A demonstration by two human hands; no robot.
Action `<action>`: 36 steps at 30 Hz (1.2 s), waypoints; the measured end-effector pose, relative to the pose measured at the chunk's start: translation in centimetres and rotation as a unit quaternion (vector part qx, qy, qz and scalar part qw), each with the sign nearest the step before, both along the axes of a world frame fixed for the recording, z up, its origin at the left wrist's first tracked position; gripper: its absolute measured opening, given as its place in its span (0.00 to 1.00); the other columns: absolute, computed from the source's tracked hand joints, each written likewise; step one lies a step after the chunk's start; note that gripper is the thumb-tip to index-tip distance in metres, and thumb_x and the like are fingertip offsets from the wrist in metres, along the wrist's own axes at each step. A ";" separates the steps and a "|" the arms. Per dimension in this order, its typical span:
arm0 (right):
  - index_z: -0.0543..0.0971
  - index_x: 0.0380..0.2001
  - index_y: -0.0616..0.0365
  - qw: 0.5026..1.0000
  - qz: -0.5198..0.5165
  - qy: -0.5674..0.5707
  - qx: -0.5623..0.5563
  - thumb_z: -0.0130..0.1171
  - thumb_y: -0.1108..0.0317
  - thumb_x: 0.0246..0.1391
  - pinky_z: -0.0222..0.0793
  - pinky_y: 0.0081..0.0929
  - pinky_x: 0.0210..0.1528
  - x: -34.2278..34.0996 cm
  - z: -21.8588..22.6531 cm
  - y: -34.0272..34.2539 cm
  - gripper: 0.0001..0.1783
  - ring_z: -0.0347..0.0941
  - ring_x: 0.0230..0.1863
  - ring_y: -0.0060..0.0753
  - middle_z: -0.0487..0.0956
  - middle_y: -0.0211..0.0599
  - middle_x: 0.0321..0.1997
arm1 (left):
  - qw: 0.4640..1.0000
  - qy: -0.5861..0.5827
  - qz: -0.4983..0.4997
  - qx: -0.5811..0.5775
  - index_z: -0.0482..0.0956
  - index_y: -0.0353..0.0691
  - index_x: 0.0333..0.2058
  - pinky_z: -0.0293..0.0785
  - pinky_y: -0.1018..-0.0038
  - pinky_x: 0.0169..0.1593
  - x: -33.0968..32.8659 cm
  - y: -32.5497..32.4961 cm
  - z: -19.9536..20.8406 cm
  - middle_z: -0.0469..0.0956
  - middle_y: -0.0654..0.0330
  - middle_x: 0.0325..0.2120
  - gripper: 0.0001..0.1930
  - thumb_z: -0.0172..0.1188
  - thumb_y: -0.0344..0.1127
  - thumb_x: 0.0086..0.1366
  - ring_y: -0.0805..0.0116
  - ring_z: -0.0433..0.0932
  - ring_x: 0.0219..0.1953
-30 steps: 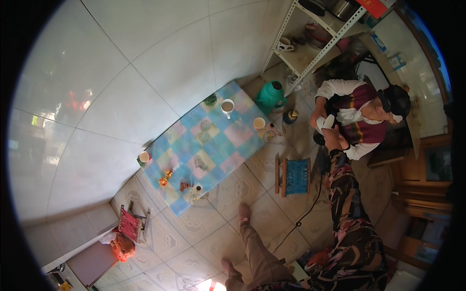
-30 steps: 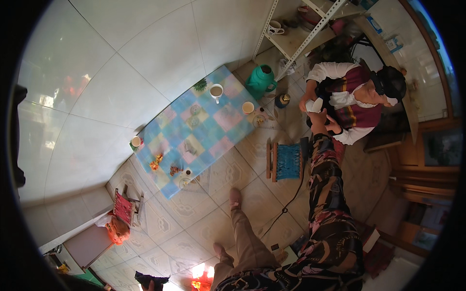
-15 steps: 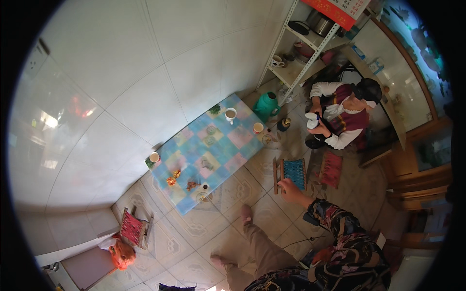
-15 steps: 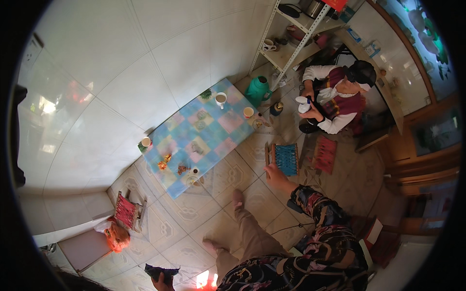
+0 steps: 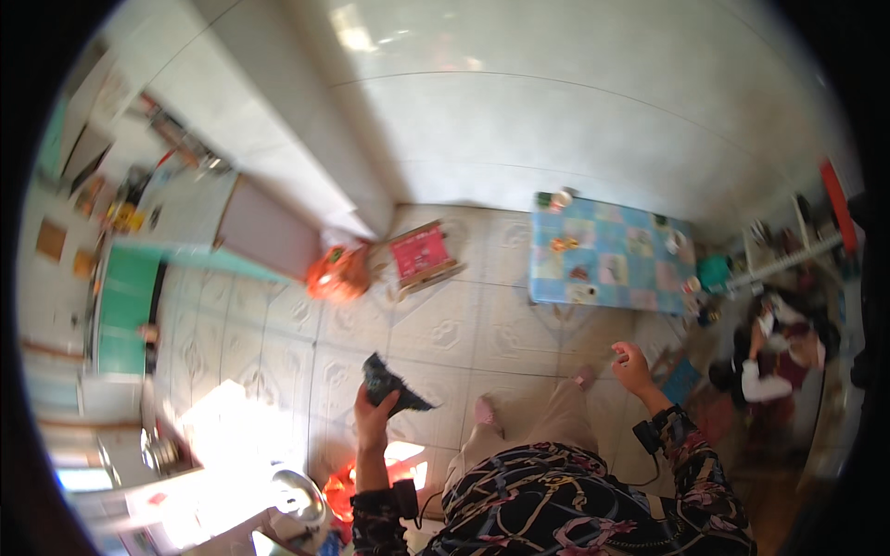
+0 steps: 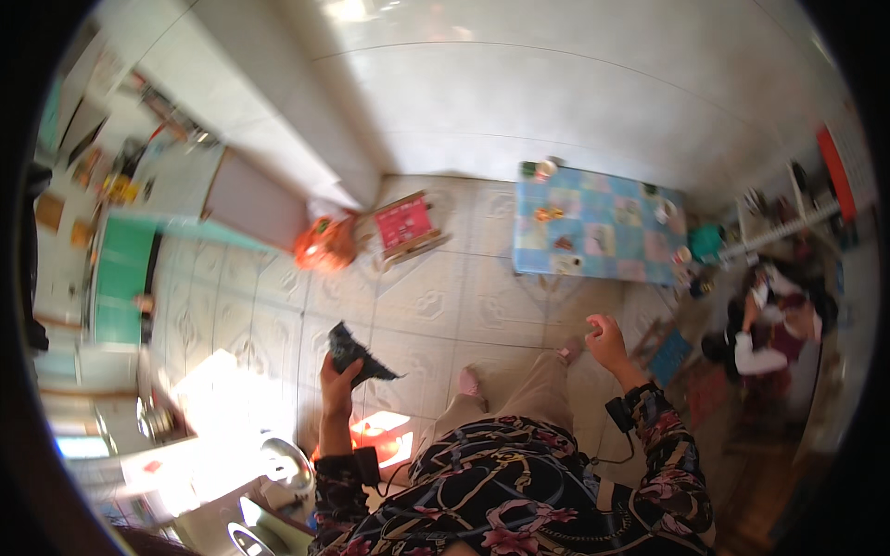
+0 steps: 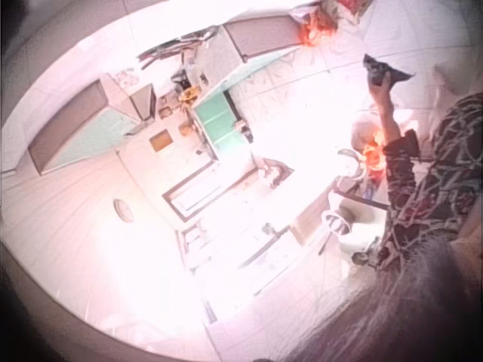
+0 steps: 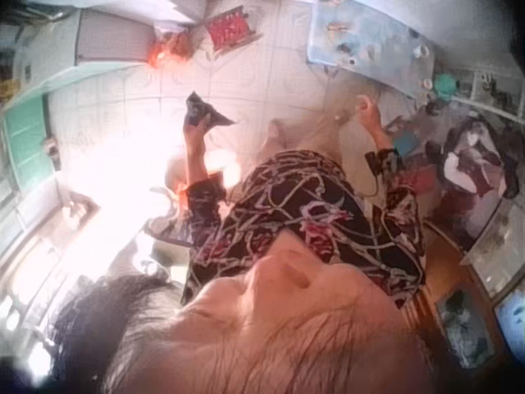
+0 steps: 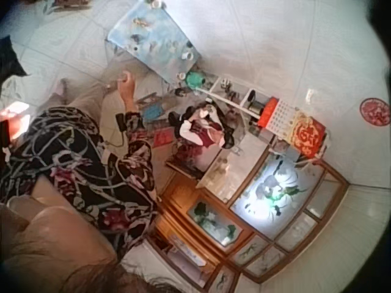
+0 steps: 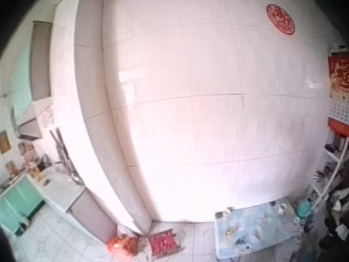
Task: The person washes a blue plastic colander under running water in the kitchen sink, then wipes the countertop and stovetop with a cloth. They also handle a large bottle of cooking oil and a spray bottle, moving them on the counter.
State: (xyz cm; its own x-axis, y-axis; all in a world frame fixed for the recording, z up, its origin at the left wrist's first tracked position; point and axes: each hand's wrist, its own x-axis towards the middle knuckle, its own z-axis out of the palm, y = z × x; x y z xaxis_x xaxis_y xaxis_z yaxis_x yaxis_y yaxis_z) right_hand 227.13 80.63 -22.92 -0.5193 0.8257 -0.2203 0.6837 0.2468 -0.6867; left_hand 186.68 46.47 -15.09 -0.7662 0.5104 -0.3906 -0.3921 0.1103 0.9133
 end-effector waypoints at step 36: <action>0.74 0.37 0.58 0.701 0.332 0.131 -0.618 0.54 0.72 0.50 0.69 0.24 0.42 -99.1 8.0 -50.0 0.09 0.71 0.37 0.23 0.74 0.27 0.34 | 0.944 0.153 0.234 -0.172 0.56 0.38 0.61 0.76 0.69 0.44 -46.6 -36.9 -0.9 0.72 0.47 0.50 0.39 0.65 0.27 0.52 0.62 0.78 0.44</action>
State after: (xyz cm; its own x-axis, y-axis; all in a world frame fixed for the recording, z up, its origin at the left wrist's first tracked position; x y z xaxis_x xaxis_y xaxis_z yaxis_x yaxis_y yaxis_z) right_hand 128.06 30.64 -14.94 -0.8544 -0.3549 -0.3795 0.5110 -0.4419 -0.7373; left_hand 140.05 9.59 -15.99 -0.9803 -0.0299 -0.1951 -0.1949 0.3016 0.9333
